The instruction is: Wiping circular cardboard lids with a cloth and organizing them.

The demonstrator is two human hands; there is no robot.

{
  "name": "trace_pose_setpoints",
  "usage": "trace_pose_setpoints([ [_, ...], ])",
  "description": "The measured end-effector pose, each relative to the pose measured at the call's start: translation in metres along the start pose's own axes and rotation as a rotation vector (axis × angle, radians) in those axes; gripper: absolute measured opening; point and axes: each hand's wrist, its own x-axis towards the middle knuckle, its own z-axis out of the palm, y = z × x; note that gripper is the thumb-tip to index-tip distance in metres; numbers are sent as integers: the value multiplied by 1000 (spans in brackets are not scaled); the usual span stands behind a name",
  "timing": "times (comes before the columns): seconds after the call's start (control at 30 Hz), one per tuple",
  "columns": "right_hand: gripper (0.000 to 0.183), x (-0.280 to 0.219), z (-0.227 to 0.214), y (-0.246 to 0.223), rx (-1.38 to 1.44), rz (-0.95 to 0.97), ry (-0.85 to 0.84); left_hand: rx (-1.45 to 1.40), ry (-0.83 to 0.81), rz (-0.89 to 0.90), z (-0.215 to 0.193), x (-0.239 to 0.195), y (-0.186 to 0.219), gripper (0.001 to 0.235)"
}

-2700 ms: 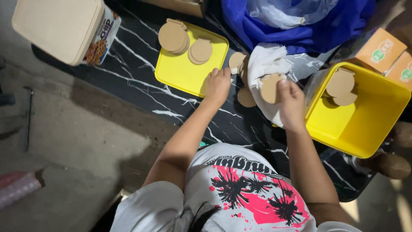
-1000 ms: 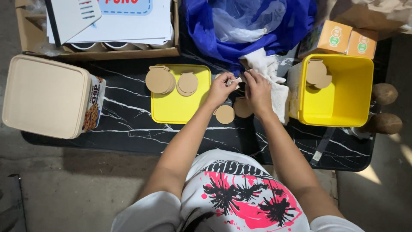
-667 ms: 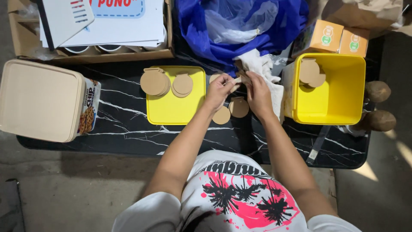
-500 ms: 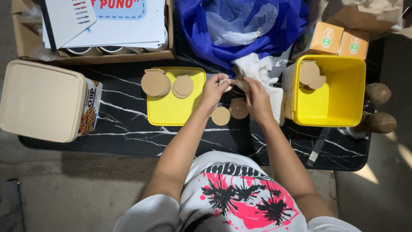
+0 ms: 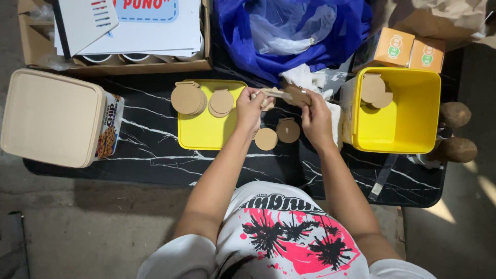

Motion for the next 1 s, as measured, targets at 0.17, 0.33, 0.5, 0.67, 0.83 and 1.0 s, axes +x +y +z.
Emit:
trace_pose_setpoints([
  [0.17, 39, -7, -4, -4, 16, 165, 16, -150, 38, 41, -20, 26, -19, 11],
  [0.33, 39, -18, -9, 20, 18, 98, 75, -284, 87, 22, -26, 43, -8, 11],
  [0.5, 40, -19, -14, 37, -108, 19, 137, -184, 102, 163, -27, 44, 12, 12],
  [0.67, 49, -12, 44, 49, -341, -188, 47, -264, -104, 114, 11, 22, 7, 12],
  [0.83, 61, -14, 51, 46, -568, -280, -50, -186, -261, 69, 8, 9, 23, 21],
  [1.0, 72, 6, -6, -8, 92, 29, -20, 299, -486, 132, 26, 1, 15, 32],
])
